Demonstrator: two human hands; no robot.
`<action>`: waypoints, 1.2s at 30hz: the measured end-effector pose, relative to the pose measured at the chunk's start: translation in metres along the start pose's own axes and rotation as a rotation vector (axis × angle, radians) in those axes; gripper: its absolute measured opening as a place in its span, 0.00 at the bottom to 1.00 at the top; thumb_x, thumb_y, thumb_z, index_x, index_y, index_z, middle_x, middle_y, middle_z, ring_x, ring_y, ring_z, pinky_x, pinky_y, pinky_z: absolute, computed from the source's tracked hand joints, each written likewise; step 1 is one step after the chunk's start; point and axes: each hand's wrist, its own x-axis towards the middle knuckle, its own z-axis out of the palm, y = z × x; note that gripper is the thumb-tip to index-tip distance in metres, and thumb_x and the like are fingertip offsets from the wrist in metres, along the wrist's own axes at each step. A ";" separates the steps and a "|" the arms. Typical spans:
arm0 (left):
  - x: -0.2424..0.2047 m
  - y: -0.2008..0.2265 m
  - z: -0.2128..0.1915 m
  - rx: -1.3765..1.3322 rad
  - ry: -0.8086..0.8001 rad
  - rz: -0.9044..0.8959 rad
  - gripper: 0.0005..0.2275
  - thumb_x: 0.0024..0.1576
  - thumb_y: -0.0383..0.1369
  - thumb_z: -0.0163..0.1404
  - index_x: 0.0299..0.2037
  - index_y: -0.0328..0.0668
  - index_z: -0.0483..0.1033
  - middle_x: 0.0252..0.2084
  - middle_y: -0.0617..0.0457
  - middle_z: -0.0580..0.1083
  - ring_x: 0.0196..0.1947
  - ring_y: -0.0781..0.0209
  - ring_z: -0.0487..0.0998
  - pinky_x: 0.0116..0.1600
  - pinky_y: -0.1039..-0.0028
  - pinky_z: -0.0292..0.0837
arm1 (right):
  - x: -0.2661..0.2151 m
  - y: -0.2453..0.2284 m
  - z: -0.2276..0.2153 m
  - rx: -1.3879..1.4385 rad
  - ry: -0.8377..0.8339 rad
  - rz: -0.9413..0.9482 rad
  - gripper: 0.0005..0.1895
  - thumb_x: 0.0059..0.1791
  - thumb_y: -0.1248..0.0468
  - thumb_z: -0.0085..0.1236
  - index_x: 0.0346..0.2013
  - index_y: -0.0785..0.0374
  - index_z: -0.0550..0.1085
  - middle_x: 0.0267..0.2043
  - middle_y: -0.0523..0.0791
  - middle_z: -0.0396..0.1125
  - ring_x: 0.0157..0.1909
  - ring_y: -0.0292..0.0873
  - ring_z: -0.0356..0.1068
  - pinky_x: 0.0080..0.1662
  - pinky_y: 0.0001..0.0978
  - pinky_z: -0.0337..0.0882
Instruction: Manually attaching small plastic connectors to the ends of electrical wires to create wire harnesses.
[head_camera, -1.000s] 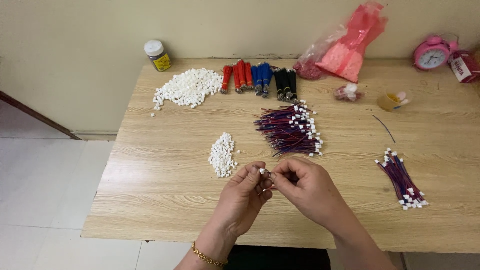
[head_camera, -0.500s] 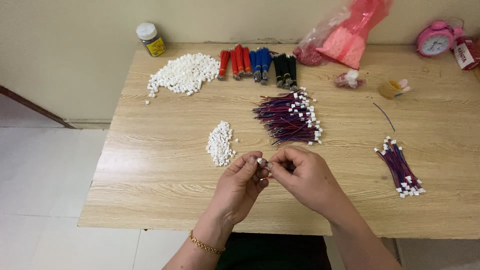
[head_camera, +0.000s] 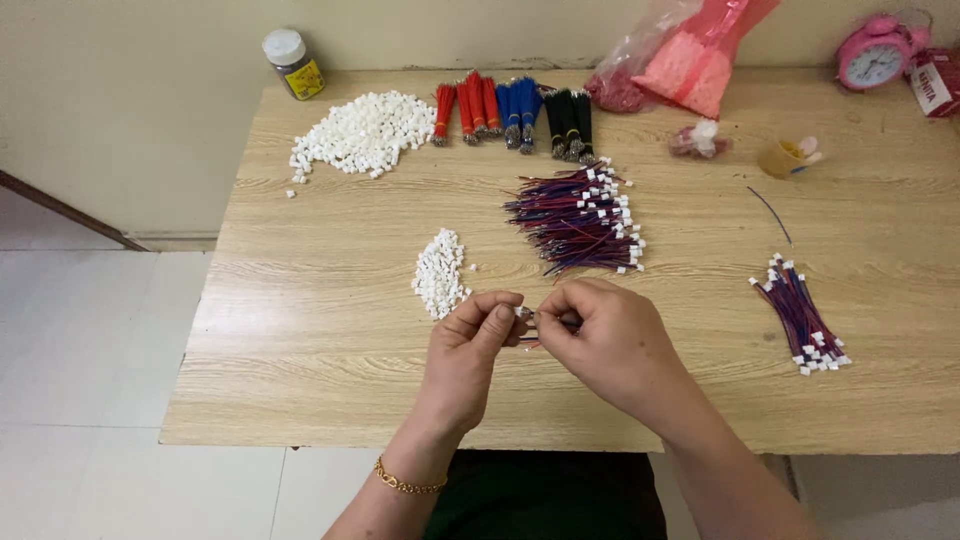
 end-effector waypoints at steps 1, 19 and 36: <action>-0.001 0.000 0.001 0.001 0.001 -0.001 0.09 0.58 0.30 0.50 0.45 0.35 0.77 0.35 0.46 0.78 0.36 0.63 0.79 0.42 0.79 0.76 | -0.001 0.000 0.000 0.001 -0.001 0.001 0.04 0.41 0.62 0.59 0.24 0.58 0.77 0.19 0.46 0.68 0.27 0.44 0.70 0.34 0.33 0.70; -0.005 0.006 0.005 0.046 -0.045 0.018 0.09 0.58 0.29 0.51 0.44 0.32 0.78 0.34 0.47 0.77 0.34 0.63 0.79 0.40 0.81 0.75 | -0.002 0.005 -0.007 -0.269 0.021 -0.177 0.06 0.41 0.57 0.57 0.22 0.53 0.74 0.22 0.43 0.67 0.33 0.47 0.72 0.35 0.34 0.71; -0.003 0.021 0.016 0.222 -0.072 0.188 0.07 0.59 0.27 0.50 0.42 0.32 0.78 0.30 0.49 0.77 0.33 0.67 0.72 0.42 0.77 0.73 | 0.007 0.024 0.003 0.024 0.007 -0.234 0.03 0.45 0.64 0.56 0.26 0.58 0.74 0.23 0.46 0.68 0.35 0.49 0.72 0.41 0.38 0.71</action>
